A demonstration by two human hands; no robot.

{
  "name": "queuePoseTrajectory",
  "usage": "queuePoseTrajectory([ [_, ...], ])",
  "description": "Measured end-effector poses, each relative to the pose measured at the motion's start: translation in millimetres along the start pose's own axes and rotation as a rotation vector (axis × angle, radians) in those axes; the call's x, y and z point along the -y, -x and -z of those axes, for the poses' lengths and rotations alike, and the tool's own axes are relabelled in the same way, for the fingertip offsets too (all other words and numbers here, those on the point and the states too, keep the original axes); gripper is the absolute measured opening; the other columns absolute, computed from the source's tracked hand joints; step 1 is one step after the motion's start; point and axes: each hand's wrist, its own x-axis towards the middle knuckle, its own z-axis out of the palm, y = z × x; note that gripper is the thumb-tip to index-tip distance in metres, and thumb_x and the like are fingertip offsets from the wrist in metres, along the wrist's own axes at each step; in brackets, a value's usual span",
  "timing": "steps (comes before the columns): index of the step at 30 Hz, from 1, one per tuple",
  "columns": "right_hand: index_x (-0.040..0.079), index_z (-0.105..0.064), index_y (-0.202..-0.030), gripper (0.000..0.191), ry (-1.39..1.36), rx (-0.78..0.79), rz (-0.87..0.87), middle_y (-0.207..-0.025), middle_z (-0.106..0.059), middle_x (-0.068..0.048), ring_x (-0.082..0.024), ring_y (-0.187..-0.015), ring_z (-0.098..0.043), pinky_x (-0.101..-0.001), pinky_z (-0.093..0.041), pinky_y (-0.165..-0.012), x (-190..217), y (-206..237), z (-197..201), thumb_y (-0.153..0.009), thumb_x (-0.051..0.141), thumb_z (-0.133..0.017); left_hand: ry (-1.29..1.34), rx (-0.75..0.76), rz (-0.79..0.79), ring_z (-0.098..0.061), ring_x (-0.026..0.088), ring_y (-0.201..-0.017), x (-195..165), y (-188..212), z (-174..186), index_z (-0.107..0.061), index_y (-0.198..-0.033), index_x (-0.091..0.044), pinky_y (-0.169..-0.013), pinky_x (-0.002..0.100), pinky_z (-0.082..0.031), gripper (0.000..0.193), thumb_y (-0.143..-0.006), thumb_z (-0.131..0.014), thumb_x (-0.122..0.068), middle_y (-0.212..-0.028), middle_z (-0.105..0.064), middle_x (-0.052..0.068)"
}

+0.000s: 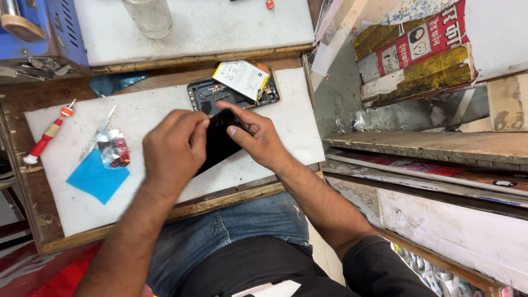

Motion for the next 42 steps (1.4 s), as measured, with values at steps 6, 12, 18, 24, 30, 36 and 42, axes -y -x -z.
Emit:
queuePoseTrajectory([
  [6, 0.003, -0.049, -0.155, 0.049, -0.027, 0.032, -0.002, -0.136, -0.066, -0.010, -0.013, -0.125, -0.062, -0.0304, -0.051, -0.112, -3.0, -2.8, 2.2, -0.108, 0.012, -0.061, 0.132, 0.260, 0.165, -0.074, 0.026, -0.077, 5.3, -18.2, 20.4, -0.076, -0.098, -0.007, -0.067, 0.037, -0.057, 0.008, -0.093, -0.076, -0.013, -0.088, -0.074, 0.009],
  [12, 0.003, -0.049, -0.156, 0.050, -0.008, 0.034, 0.004, -0.130, -0.067, -0.009, -0.013, -0.124, -0.062, -0.0309, -0.052, -0.112, -2.8, -2.8, 2.1, -0.108, 0.013, -0.061, 0.051, 0.112, 0.069, -0.073, 0.028, -0.081, -5.6, -10.6, 20.2, -0.076, -0.100, -0.006, -0.067, 0.038, -0.057, 0.007, -0.095, -0.077, -0.011, -0.095, -0.074, 0.010],
  [18, 0.003, -0.047, -0.157, 0.052, 0.004, 0.042, 0.009, -0.135, -0.066, -0.010, -0.013, -0.126, -0.061, -0.0314, -0.051, -0.113, -1.9, -4.6, 0.6, -0.108, 0.015, -0.061, -0.039, 0.021, -0.052, -0.073, 0.027, -0.083, -15.0, -9.5, 11.1, -0.073, -0.105, -0.005, -0.070, 0.038, -0.059, 0.010, -0.096, -0.076, -0.007, -0.099, -0.071, 0.009],
  [24, 0.003, -0.045, -0.157, 0.053, 0.006, 0.029, 0.010, -0.143, -0.063, -0.013, -0.015, -0.131, -0.059, -0.0328, -0.050, -0.115, -3.9, -3.3, 1.1, -0.108, 0.014, -0.061, -0.076, 0.057, -0.068, -0.072, 0.027, -0.083, -19.6, -18.8, 3.8, -0.073, -0.106, -0.005, -0.070, 0.038, -0.059, 0.012, -0.095, -0.076, -0.007, -0.097, -0.070, 0.009],
  [30, 0.003, -0.046, -0.158, 0.052, 0.014, 0.026, 0.031, -0.143, -0.063, -0.013, -0.016, -0.133, -0.059, -0.0326, -0.048, -0.117, -6.3, -5.8, 2.3, -0.109, 0.013, -0.060, -0.153, -0.030, -0.102, -0.071, 0.028, -0.078, -21.1, -17.7, -5.2, -0.073, -0.102, -0.005, -0.066, 0.039, -0.058, 0.011, -0.093, -0.078, -0.009, -0.092, -0.069, 0.009],
  [36, 0.003, -0.044, -0.158, 0.052, 0.018, 0.035, 0.074, -0.146, -0.061, -0.011, -0.014, -0.134, -0.058, -0.0322, -0.048, -0.119, -6.6, -4.6, 2.0, -0.110, 0.015, -0.059, -0.337, -0.082, -0.198, -0.069, 0.024, -0.072, -26.7, -13.4, -17.3, -0.068, -0.091, -0.005, -0.061, 0.036, -0.056, 0.011, -0.096, -0.077, -0.005, -0.084, -0.065, 0.008],
  [42, 0.002, -0.045, -0.158, 0.053, 0.042, 0.014, 0.054, -0.146, -0.061, -0.013, -0.016, -0.135, -0.057, -0.0327, -0.046, -0.119, -6.1, -3.6, 1.3, -0.110, 0.018, -0.061, -0.156, 0.113, -0.105, -0.069, 0.029, -0.074, -17.6, -31.2, -0.8, -0.070, -0.091, -0.007, -0.064, 0.041, -0.056, 0.008, -0.092, -0.075, -0.013, -0.083, -0.067, 0.009],
])
